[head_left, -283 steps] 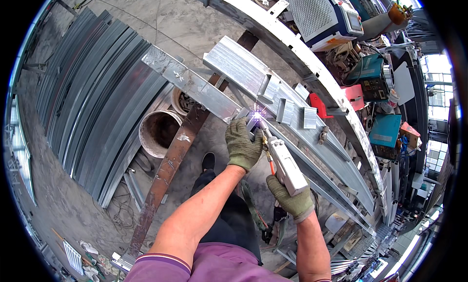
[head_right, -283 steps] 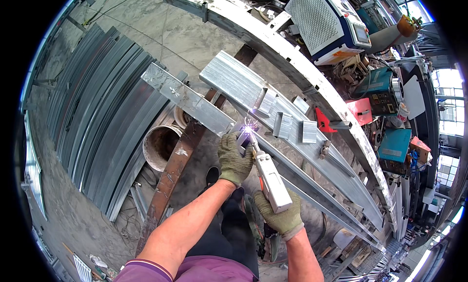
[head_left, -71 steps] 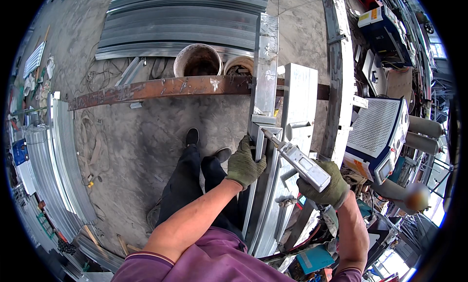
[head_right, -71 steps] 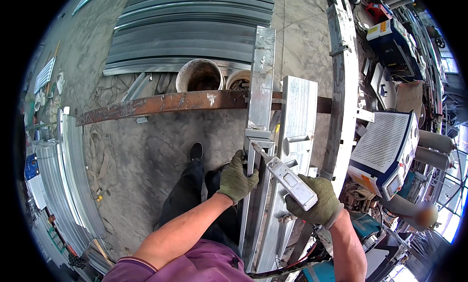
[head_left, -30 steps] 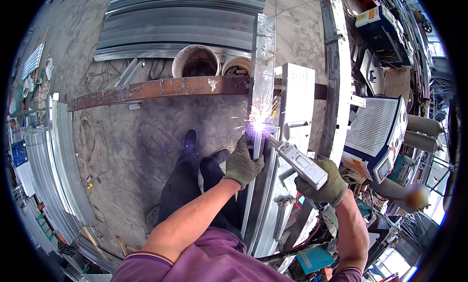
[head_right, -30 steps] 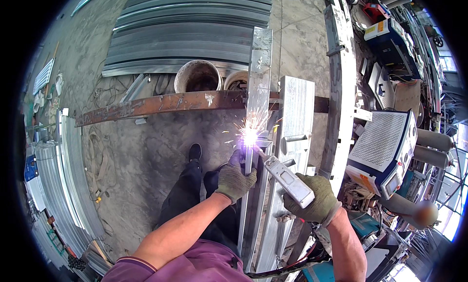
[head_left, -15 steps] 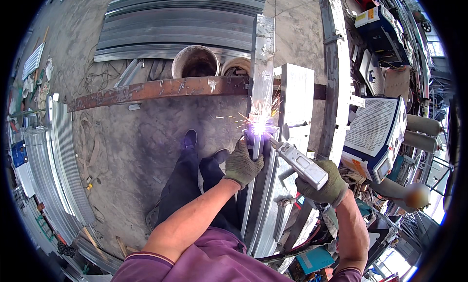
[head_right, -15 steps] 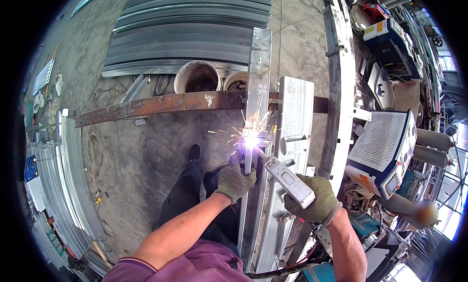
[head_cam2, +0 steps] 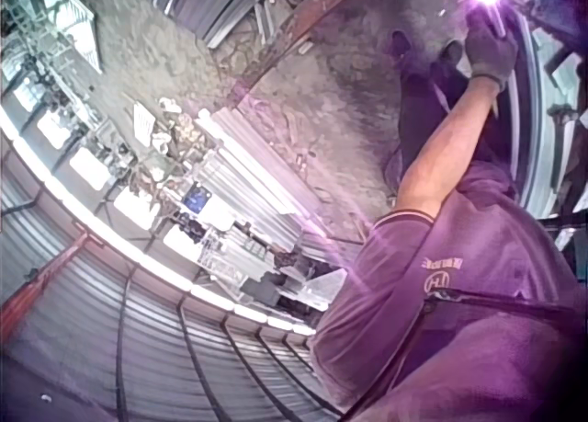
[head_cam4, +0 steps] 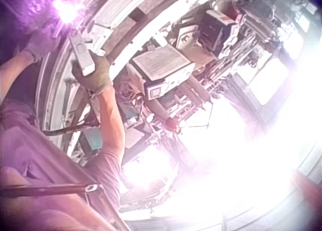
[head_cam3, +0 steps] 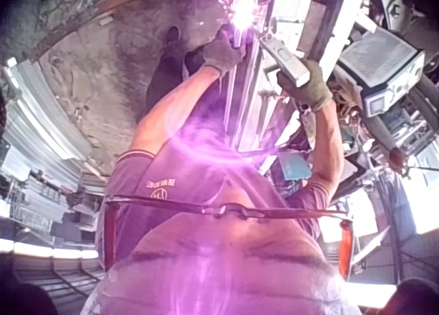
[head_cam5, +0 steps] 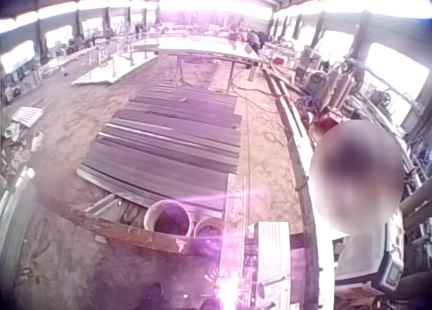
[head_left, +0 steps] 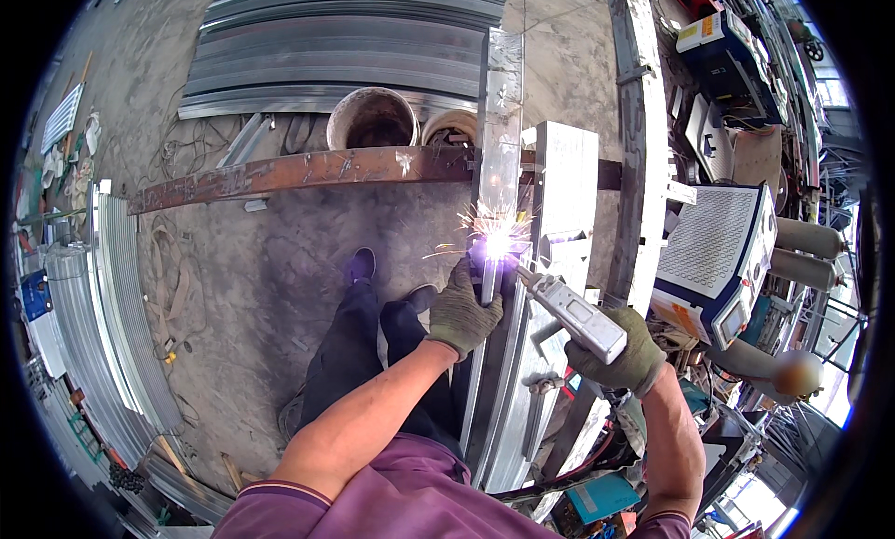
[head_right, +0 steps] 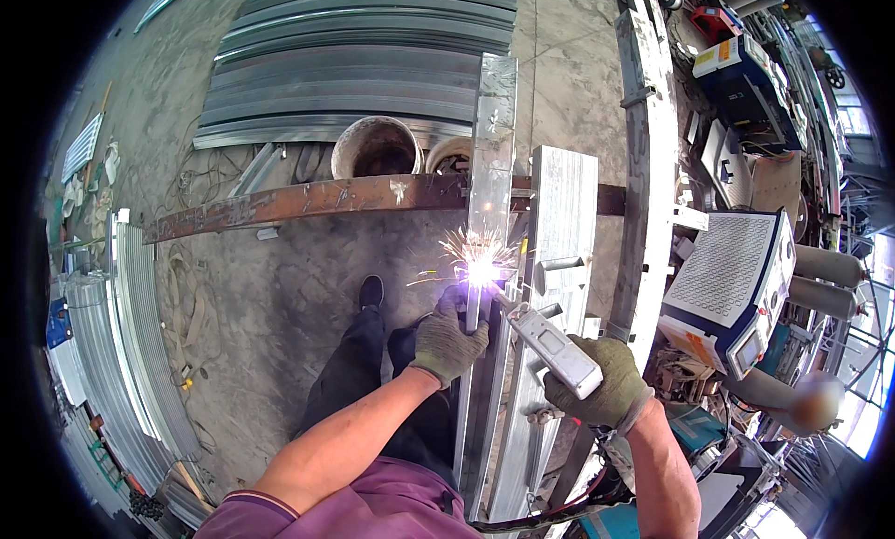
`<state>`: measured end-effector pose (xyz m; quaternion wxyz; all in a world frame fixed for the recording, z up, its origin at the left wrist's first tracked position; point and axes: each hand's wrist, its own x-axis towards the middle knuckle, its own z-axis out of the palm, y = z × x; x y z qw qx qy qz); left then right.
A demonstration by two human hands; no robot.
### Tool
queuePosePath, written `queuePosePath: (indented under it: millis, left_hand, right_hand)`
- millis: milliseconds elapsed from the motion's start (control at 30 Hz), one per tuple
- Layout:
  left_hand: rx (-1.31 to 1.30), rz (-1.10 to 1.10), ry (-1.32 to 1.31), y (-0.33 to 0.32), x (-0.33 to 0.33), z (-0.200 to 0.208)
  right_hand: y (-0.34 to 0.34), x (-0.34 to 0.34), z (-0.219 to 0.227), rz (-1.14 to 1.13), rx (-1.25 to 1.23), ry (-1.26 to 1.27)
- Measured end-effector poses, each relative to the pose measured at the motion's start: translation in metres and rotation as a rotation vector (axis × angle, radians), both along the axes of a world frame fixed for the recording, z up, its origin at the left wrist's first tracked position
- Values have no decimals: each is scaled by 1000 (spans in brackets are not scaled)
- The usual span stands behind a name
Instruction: The person aligns and welds metal frame components on a workbench using a handheld welding torch. They repeatedly position metal bars, tack weld joints, and reposition the frame to complete welds on multiple sides.
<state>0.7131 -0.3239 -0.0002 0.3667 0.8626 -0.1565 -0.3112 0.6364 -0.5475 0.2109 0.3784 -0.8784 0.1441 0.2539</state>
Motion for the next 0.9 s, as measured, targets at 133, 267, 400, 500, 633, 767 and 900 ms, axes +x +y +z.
queuePosePath:
  millis: [133,267,400,500,633,767,900]
  left_hand:
    - [-3,25,9,-1,2,8]
    - [-21,52,-22,-2,0,2]
    - [-26,55,-38,-1,-2,-2]
    - [-33,40,-68,0,-4,-12]
    - [-74,51,-77,0,-2,-4]
    - [-53,38,-114,3,-6,-15]
    - [-24,12,-45,3,-4,-12]
  right_hand:
    - [1,-5,-2,-34,-2,-22]
    - [6,-3,6,-134,54,82]
    - [6,-14,7,-173,40,62]
    - [6,-25,9,-167,0,28]
    - [10,-25,15,-138,43,-15]
    - [18,-23,13,-206,106,-39]
    - [19,-31,10,-255,95,-90]
